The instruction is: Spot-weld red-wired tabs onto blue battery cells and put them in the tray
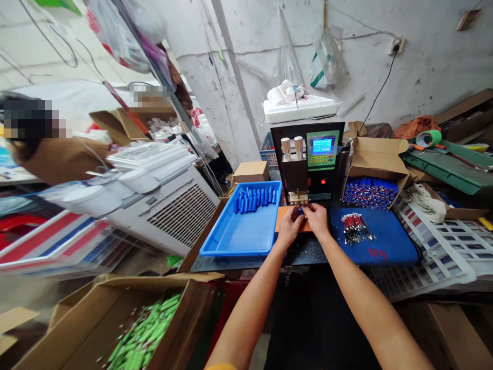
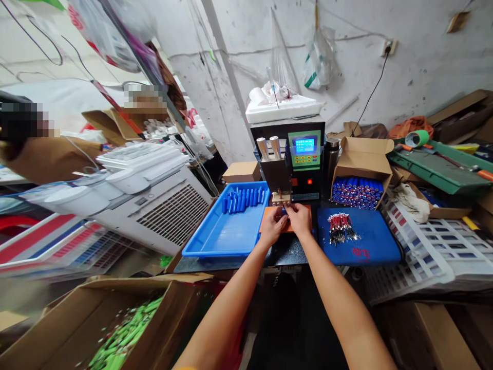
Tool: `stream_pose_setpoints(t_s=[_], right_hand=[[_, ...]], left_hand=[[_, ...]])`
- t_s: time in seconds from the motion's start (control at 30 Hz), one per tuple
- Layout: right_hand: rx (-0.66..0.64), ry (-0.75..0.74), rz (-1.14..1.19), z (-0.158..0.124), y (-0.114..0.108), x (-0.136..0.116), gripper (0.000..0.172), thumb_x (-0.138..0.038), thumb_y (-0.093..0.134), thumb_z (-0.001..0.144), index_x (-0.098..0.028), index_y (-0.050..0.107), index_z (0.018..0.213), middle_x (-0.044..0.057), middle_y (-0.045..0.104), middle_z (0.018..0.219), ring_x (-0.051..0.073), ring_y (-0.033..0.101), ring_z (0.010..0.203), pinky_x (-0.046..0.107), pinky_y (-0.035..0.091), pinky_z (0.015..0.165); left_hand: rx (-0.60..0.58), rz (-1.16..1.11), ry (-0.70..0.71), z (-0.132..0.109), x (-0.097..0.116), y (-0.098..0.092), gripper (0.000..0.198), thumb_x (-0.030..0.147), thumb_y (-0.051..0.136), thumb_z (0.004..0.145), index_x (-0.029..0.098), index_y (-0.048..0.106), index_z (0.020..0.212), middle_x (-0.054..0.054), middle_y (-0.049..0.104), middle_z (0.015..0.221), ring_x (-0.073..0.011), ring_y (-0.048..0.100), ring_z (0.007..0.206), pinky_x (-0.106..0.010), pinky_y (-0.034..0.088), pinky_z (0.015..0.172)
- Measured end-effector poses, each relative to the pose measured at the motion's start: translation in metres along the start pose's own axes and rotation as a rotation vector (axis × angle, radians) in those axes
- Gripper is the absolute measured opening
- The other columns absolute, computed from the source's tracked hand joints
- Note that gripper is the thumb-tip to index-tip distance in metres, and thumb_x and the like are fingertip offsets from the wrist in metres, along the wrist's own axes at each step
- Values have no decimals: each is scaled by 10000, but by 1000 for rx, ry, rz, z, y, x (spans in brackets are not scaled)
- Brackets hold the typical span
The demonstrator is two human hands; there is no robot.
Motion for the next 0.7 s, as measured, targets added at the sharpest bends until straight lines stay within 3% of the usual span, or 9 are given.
stream_pose_setpoints(t_s=[0.7], right_hand=[[13, -19, -6, -1, 2, -4, 273, -439, 615, 729, -172, 643, 678, 34, 671, 652, 175, 573, 615, 263, 416, 579]], left_hand=[[1, -48, 23, 1, 2, 1, 281, 284, 636, 836, 148, 608, 1080, -90, 686, 1032, -185, 657, 921, -313, 515, 852]])
Point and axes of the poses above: each hand's wrist, its own z-axis towards the middle knuckle, its own y-axis out of the palm, x = y × z, the point moved 7 cm from there along z, towards the middle knuckle
